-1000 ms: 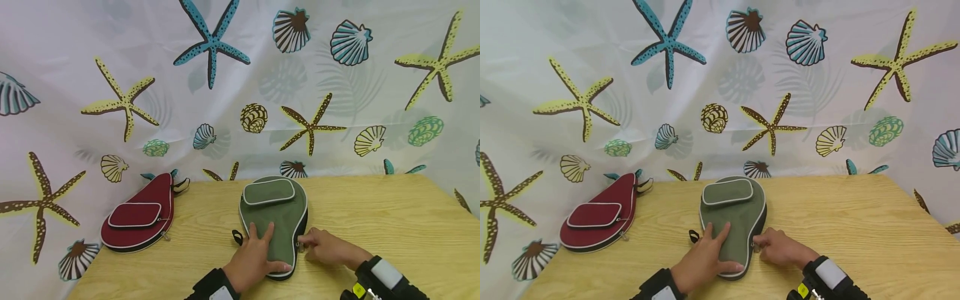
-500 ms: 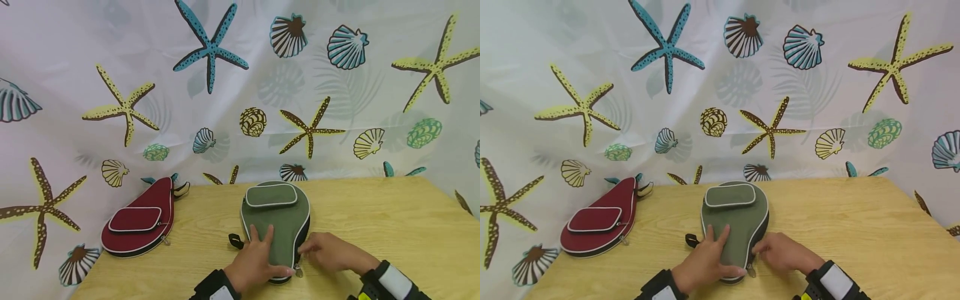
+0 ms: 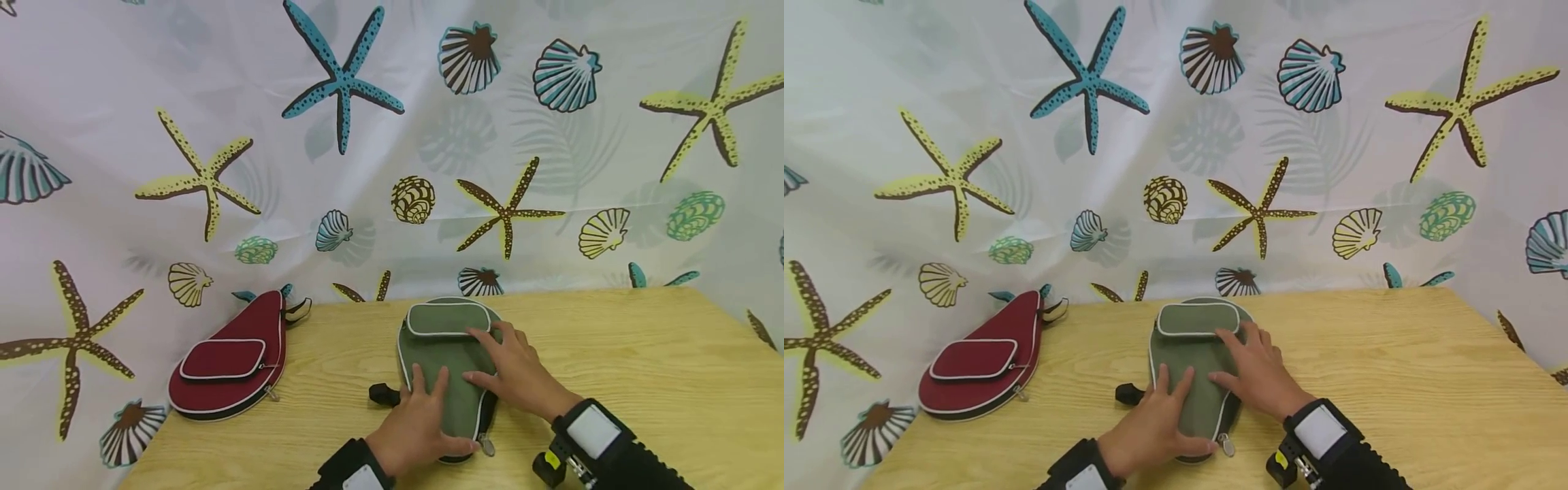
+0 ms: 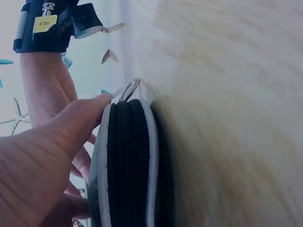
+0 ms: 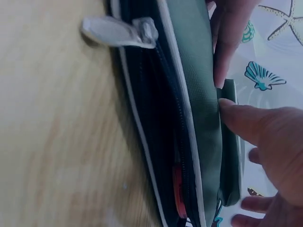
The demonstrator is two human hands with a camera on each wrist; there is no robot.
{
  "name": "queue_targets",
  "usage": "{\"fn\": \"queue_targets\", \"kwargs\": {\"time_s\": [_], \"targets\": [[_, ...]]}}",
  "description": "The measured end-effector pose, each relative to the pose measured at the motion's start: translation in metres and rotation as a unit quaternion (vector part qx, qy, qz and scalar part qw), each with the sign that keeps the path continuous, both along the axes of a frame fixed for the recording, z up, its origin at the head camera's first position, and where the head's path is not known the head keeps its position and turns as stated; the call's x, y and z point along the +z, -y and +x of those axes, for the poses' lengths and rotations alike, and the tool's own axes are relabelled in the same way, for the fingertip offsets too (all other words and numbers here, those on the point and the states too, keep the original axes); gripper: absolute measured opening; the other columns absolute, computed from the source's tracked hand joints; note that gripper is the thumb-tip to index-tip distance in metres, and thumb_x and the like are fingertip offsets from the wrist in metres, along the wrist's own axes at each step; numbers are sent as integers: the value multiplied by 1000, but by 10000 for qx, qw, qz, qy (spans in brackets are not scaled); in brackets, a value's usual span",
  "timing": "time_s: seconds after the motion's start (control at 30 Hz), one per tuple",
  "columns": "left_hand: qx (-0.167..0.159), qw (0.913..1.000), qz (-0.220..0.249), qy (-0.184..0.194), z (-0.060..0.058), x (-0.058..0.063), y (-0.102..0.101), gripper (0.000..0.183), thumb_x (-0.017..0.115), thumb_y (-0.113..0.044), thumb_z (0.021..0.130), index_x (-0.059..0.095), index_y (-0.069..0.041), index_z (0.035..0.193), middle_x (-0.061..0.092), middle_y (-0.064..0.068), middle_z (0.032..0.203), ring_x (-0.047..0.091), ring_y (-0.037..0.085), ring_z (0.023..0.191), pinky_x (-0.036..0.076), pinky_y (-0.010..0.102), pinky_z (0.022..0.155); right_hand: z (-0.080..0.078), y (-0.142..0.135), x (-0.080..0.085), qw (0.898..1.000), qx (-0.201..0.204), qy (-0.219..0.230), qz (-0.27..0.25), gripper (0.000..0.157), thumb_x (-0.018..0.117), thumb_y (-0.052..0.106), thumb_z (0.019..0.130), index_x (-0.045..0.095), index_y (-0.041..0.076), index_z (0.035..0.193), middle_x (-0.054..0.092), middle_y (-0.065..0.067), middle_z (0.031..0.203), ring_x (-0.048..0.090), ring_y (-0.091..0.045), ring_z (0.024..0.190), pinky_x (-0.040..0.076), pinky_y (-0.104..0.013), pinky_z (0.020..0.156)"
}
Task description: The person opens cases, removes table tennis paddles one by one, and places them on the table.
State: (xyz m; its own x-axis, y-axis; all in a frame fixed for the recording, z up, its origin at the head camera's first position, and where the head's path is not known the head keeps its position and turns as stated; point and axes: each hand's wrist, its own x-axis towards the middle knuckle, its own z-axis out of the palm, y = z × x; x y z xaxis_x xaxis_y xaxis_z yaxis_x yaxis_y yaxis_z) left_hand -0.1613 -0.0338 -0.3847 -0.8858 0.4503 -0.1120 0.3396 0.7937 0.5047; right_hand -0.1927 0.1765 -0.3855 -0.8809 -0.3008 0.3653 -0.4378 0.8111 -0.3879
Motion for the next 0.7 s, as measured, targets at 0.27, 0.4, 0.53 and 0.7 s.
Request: {"fn": "queue_targets", "kwargs": {"time_s": [0.27,0.4,0.53,0.7], "targets": [[-428,9991,4,17,-7,0,10,105,80,-57,80,28,-13,160,15,38,159,28,62,138,52,58,93,-20,0,4,9995,-120,289,109,76,81,38,85,49,9,148,32,-39,149,34,-61,134,35,-78,93],[-525,9986,-68,32,-10,1,12,105,79,-58,80,27,-15,161,14,34,161,28,59,140,49,58,97,-29,-1,6,9988,-105,470,14,75,82,41,83,52,8,143,33,-39,149,34,-61,134,35,-78,92],[-577,9982,-70,159,-12,1,15,104,79,-57,81,26,-18,161,12,30,163,27,57,142,47,59,100,-38,0,7,9977,-96,655,-117,80,84,41,81,48,7,144,32,-39,149,34,-62,134,36,-78,91],[-633,9976,-77,265,-15,1,18,102,80,-55,81,26,-20,161,12,27,165,28,51,145,47,56,101,-45,0,10,9935,-109,1134,-15,93,84,45,80,39,8,153,29,-40,150,35,-62,132,35,-76,91]]}}
